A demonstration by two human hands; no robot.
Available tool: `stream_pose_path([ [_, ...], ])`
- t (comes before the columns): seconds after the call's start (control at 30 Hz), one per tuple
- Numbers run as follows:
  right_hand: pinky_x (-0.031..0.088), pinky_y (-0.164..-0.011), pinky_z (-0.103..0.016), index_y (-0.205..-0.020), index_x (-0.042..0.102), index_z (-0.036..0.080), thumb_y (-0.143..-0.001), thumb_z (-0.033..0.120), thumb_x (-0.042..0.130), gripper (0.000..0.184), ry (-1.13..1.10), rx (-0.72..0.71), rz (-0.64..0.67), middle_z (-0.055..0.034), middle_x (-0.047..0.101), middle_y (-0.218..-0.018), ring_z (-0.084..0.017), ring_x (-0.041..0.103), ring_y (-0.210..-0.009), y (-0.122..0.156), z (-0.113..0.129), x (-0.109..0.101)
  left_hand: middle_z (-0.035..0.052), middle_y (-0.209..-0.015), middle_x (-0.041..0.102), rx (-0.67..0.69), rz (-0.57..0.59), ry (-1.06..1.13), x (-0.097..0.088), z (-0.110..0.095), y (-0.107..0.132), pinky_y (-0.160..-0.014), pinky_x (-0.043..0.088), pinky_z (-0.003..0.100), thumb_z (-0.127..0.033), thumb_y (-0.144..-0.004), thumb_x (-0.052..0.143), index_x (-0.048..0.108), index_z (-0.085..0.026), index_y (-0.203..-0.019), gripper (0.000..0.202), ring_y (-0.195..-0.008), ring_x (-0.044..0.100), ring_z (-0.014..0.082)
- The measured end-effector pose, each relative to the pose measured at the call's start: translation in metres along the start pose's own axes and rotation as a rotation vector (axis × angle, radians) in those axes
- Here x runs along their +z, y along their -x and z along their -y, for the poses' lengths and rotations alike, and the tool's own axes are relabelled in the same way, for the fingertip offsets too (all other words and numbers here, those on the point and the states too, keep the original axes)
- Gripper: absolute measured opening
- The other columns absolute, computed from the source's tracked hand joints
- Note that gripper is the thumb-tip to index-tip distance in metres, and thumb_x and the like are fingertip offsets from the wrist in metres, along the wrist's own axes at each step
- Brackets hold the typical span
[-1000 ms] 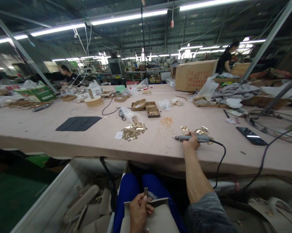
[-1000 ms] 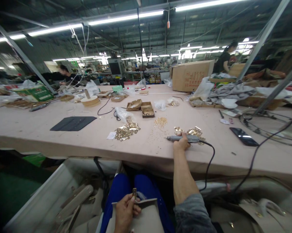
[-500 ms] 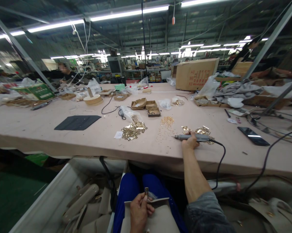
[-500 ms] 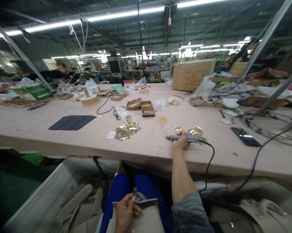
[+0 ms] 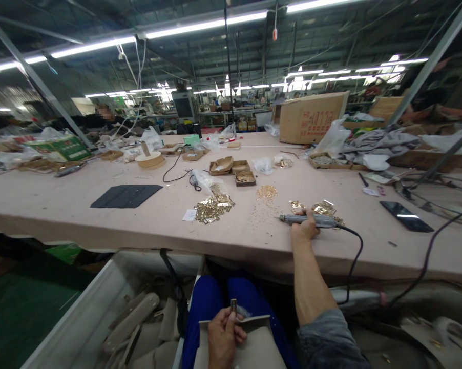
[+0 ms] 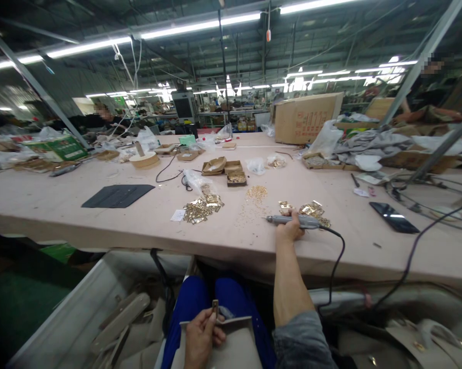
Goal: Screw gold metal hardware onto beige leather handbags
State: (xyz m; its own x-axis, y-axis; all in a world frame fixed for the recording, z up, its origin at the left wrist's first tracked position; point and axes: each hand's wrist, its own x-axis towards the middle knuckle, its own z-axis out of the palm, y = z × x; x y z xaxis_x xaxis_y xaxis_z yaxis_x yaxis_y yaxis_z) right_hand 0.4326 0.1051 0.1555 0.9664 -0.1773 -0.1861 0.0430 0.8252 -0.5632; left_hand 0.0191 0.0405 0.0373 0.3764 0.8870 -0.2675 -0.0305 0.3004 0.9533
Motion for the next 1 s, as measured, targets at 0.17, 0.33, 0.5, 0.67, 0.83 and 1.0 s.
stream_pose_path([
  [0.17, 0.055, -0.049, -0.025, -0.084, 0.054, 0.018, -0.074, 0.022, 0.08, 0.028, -0.001, 0.017, 0.005, 0.0001, 0.065, -0.076, -0.011, 0.055, -0.057, -0.0015, 0.0039, -0.0028, 0.0139, -0.079, 0.078, -0.014, -0.008, 0.008, 0.0007, 0.0006, -0.0005, -0.036, 0.048, 0.022, -0.07, -0.069, 0.08, 0.073, -0.011, -0.089, 0.063, -0.042, 0.067, 0.0179],
  [0.33, 0.054, -0.048, -0.026, -0.086, 0.052, 0.02, -0.076, 0.028, 0.08, 0.031, 0.005, 0.025, 0.001, 0.0005, 0.064, -0.077, -0.011, 0.054, -0.055, -0.002, 0.0056, -0.0029, 0.0136, -0.079, 0.078, -0.018, -0.014, 0.004, 0.0009, 0.0011, -0.0019, -0.036, 0.048, 0.022, -0.07, -0.068, 0.081, 0.073, -0.011, -0.089, 0.062, -0.041, 0.066, 0.0174],
  [0.5, 0.053, -0.047, -0.025, -0.086, 0.05, 0.021, -0.076, 0.029, 0.081, 0.034, 0.011, 0.018, -0.008, 0.0011, 0.064, -0.078, -0.011, 0.054, -0.055, 0.0007, 0.0065, -0.0018, 0.0128, -0.077, 0.078, -0.015, -0.02, -0.001, 0.0008, -0.0018, -0.0001, -0.036, 0.047, 0.022, -0.069, -0.069, 0.081, 0.073, -0.011, -0.088, 0.061, -0.04, 0.065, 0.0166],
  [0.67, 0.052, -0.046, -0.025, -0.087, 0.051, 0.02, -0.078, 0.033, 0.08, 0.032, 0.019, 0.012, -0.019, 0.0008, 0.063, -0.077, -0.011, 0.054, -0.054, 0.0035, 0.0086, -0.002, 0.0129, -0.076, 0.078, -0.01, -0.014, -0.014, -0.0003, -0.0029, 0.0012, -0.036, 0.047, 0.022, -0.072, -0.068, 0.08, 0.074, -0.011, -0.088, 0.065, -0.04, 0.065, 0.0174],
  [0.83, 0.053, -0.046, -0.026, -0.087, 0.052, 0.02, -0.075, 0.027, 0.08, 0.031, 0.019, 0.004, -0.018, 0.0012, 0.063, -0.077, -0.012, 0.055, -0.055, 0.0041, 0.0091, -0.0029, 0.012, -0.073, 0.078, -0.003, 0.002, -0.002, -0.0017, 0.0012, -0.0007, -0.037, 0.048, 0.021, -0.072, -0.07, 0.08, 0.073, -0.012, -0.088, 0.064, -0.041, 0.065, 0.0163],
  [1.0, 0.052, -0.046, -0.025, -0.082, 0.051, 0.02, -0.075, 0.029, 0.08, 0.032, 0.021, -0.011, -0.017, 0.0007, 0.063, -0.075, -0.011, 0.053, -0.054, 0.0039, 0.0091, -0.0018, 0.011, -0.07, 0.077, -0.002, 0.004, -0.003, -0.0018, 0.005, -0.0005, -0.037, 0.047, 0.02, -0.072, -0.073, 0.079, 0.073, -0.011, -0.089, 0.064, -0.04, 0.064, 0.0155],
])
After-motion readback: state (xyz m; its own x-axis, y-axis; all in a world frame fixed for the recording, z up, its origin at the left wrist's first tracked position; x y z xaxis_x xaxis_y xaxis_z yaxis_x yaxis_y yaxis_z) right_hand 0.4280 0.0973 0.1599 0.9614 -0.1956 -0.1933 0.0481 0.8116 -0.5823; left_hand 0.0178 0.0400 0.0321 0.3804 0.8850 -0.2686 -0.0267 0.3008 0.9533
